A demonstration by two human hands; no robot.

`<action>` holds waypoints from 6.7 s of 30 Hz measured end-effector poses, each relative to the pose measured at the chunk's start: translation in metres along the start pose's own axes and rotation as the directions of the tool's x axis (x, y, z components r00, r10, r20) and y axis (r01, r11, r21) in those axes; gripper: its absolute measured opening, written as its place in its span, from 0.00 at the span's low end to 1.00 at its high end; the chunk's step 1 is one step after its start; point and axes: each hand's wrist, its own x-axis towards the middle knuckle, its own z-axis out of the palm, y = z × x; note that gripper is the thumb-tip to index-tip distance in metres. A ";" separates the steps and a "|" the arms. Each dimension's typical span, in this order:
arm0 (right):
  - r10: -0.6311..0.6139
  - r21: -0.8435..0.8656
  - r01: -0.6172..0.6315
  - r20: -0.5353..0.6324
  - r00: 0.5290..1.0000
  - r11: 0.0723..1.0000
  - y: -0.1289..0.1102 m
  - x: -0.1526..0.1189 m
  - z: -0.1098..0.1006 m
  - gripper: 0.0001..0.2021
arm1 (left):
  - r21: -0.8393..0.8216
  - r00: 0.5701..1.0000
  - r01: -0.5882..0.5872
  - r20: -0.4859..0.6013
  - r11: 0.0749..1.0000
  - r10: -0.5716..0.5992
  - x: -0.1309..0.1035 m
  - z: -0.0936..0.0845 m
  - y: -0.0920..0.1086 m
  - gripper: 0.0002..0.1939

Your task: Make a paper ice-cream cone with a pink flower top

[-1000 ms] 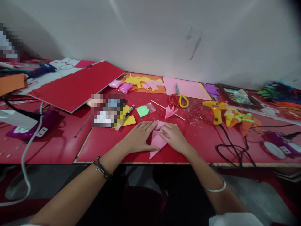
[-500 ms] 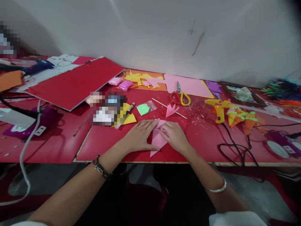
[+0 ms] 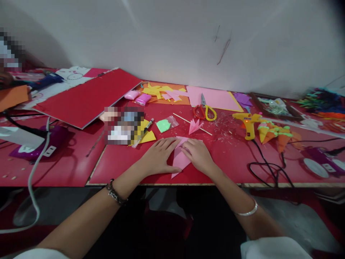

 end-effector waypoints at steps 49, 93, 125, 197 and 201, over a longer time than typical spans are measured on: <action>-0.186 0.038 0.189 -0.067 0.980 0.981 -0.032 -0.072 -0.016 0.14 | 0.010 0.981 -0.049 0.190 0.999 0.046 -0.022 -0.011 0.004 0.36; 0.001 0.141 0.000 -0.010 1.000 0.990 -0.046 -0.088 -0.018 0.14 | 0.134 0.993 -0.027 -0.111 0.991 0.042 -0.039 0.020 0.073 0.32; 0.004 0.404 0.017 -0.053 0.999 0.914 -0.025 -0.066 -0.015 0.09 | 0.044 0.946 0.074 -0.319 0.996 -0.057 -0.059 0.014 0.041 0.15; 0.083 -0.081 -0.075 0.106 0.991 0.994 -0.035 -0.095 -0.044 0.23 | 0.153 0.978 -0.203 0.081 0.967 0.193 -0.093 -0.026 0.002 0.22; 0.097 -0.082 -0.087 0.130 0.987 0.993 -0.029 -0.099 -0.049 0.22 | 0.146 0.981 -0.191 0.074 0.971 0.182 -0.092 -0.027 0.005 0.23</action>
